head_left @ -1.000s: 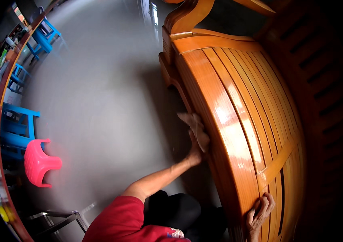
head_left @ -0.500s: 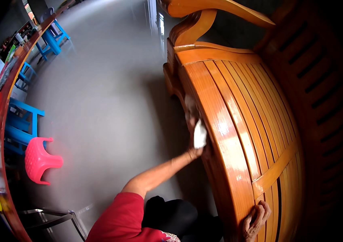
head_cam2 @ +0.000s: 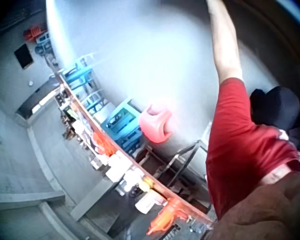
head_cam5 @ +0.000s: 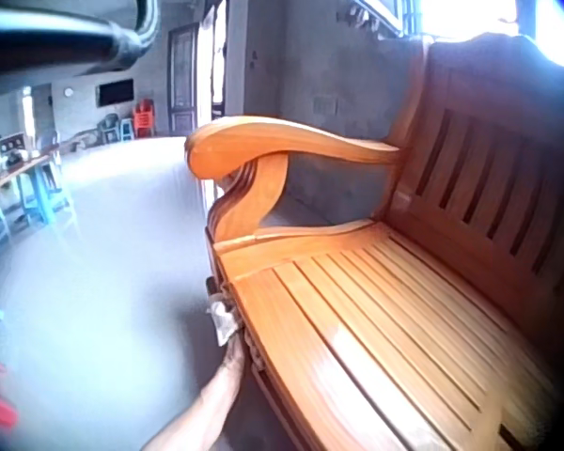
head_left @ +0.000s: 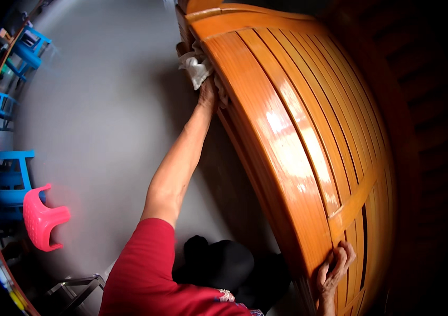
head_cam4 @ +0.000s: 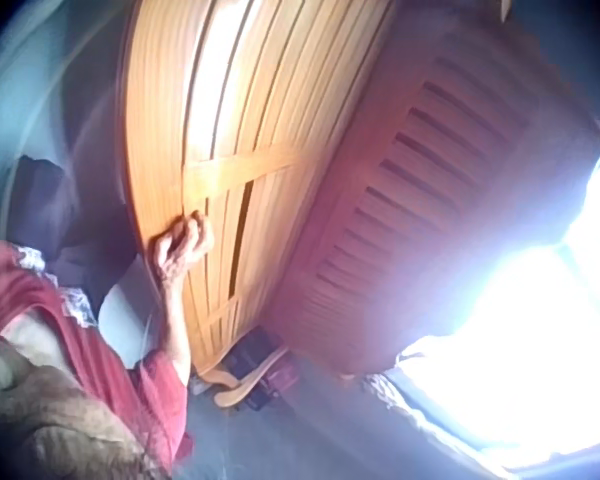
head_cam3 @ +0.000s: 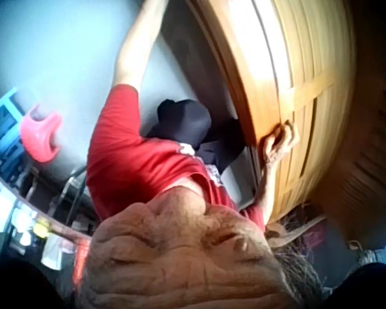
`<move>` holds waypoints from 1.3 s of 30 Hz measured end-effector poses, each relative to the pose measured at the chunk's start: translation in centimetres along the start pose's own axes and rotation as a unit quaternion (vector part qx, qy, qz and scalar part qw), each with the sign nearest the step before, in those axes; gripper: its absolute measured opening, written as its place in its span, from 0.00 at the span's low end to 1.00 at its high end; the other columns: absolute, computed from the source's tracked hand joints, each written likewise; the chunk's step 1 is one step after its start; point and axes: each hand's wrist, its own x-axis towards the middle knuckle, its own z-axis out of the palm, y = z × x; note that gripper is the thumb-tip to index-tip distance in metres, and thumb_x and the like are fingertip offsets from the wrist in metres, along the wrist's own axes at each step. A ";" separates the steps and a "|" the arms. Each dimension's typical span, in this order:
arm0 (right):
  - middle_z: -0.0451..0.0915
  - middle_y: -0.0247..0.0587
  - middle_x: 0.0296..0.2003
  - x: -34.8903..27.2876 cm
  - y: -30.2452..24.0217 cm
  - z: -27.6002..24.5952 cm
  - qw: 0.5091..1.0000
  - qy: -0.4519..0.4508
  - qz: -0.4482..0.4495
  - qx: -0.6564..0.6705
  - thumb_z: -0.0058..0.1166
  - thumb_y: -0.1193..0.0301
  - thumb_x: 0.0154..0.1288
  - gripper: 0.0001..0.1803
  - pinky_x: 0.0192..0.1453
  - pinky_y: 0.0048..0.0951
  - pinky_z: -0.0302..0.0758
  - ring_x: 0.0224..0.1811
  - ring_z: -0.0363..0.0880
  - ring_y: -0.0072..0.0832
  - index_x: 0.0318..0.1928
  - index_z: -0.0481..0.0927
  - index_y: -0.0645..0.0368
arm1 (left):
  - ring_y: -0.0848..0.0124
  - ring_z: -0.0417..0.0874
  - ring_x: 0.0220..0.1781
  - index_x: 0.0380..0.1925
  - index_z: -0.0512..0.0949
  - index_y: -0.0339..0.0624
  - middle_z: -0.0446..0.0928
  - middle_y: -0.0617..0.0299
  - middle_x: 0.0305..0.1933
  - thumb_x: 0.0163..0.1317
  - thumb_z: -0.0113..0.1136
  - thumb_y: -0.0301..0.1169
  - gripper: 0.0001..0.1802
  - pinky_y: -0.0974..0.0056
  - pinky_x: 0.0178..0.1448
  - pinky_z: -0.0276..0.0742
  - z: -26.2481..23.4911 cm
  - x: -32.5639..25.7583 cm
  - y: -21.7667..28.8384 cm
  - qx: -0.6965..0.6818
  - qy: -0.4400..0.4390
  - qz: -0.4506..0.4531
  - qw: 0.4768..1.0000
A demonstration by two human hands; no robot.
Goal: The person wipes a window frame and then thoroughly cleans a wooden bench using a white cloth. They wipe the backrest, seat, and armrests of the bench in a systematic manner.
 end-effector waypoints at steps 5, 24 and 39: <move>0.67 0.59 0.51 0.6 -0.6 0.0 1.000 0.013 -0.015 -0.008 0.45 0.81 0.46 0.20 0.61 0.46 0.63 0.54 0.66 0.52 0.44 0.70 0.64 | 0.65 0.80 0.43 0.52 0.70 0.46 0.78 0.57 0.43 0.67 0.35 0.64 0.34 0.59 0.39 0.79 3.1 -11.8 -4.7 0.083 -0.120 -0.100 0.984; 0.74 0.46 0.46 0.1 -0.3 -0.6 0.992 0.093 -0.080 0.010 0.53 0.79 0.50 0.13 0.56 0.41 0.65 0.51 0.71 0.44 0.39 0.74 0.59 | 0.74 0.75 0.50 0.53 0.72 0.36 0.76 0.62 0.46 0.68 0.52 0.38 0.19 0.68 0.55 0.73 11.7 -34.7 5.3 0.121 -0.444 -0.419 0.783; 0.63 0.52 0.63 6.9 -5.1 2.5 0.986 0.045 -0.040 -0.154 0.54 0.40 0.54 0.40 0.62 0.55 0.59 0.68 0.55 0.56 0.63 0.70 0.49 | 0.71 0.77 0.49 0.58 0.67 0.39 0.72 0.59 0.52 0.70 0.49 0.46 0.25 0.68 0.47 0.75 16.8 -27.0 5.1 0.362 -0.296 0.149 0.871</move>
